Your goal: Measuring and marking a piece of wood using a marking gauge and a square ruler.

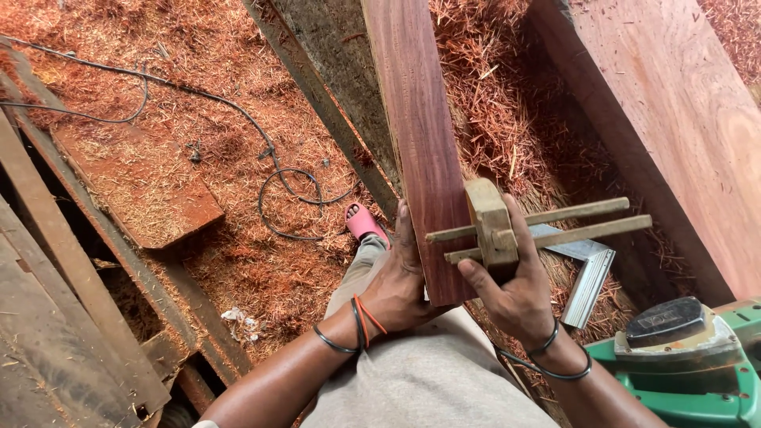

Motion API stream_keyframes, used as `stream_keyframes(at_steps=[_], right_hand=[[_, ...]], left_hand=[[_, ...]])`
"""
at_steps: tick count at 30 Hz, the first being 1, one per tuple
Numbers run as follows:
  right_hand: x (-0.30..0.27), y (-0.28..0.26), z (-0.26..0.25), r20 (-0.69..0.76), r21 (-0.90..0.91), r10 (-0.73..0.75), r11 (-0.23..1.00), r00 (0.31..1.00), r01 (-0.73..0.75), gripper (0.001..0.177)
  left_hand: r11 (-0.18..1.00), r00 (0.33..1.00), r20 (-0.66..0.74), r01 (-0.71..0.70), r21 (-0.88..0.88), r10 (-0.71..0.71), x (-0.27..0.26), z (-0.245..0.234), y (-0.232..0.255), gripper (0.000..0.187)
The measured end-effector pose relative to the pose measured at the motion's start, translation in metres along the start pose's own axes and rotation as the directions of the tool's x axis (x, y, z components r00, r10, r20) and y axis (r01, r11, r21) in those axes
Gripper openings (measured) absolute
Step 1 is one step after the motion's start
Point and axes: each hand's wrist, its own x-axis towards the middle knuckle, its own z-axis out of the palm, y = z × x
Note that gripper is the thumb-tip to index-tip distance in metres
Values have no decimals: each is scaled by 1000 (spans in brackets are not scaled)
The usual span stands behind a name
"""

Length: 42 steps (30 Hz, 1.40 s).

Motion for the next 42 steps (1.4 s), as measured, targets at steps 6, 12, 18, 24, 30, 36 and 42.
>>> stream_keyframes(at_steps=[6,12,18,24,30,36,42], right_hand=[[18,-1,2,-7,130,29,991,1000,-28,91],[64,0,9,-45,128,-36,991,998,42,89],[87,0,10,-36,135,-34,990,999,39,89],[99,-1,10,-37,32,-27,999,999,28,91],[121,8,9,-44,-69,-87,994,995,84,92],[109,1,7,-22,-101,-143,985,990,140,89],[81,-2,6,-22,-45,0,999,1000,-1,95]], left_hand=[[949,999,54,15,-314,2,-7,-8,-4,137],[805,949,193,315,-502,-251,-1,0,-5,132],[734,919,234,394,-553,-317,4,2,-2,123],[726,887,343,454,-517,-310,7,-9,-2,126],[716,872,396,471,-515,-289,4,-8,-2,125],[734,867,398,475,-485,-299,4,-10,-2,125],[736,880,363,460,-497,-305,3,-10,-2,125]])
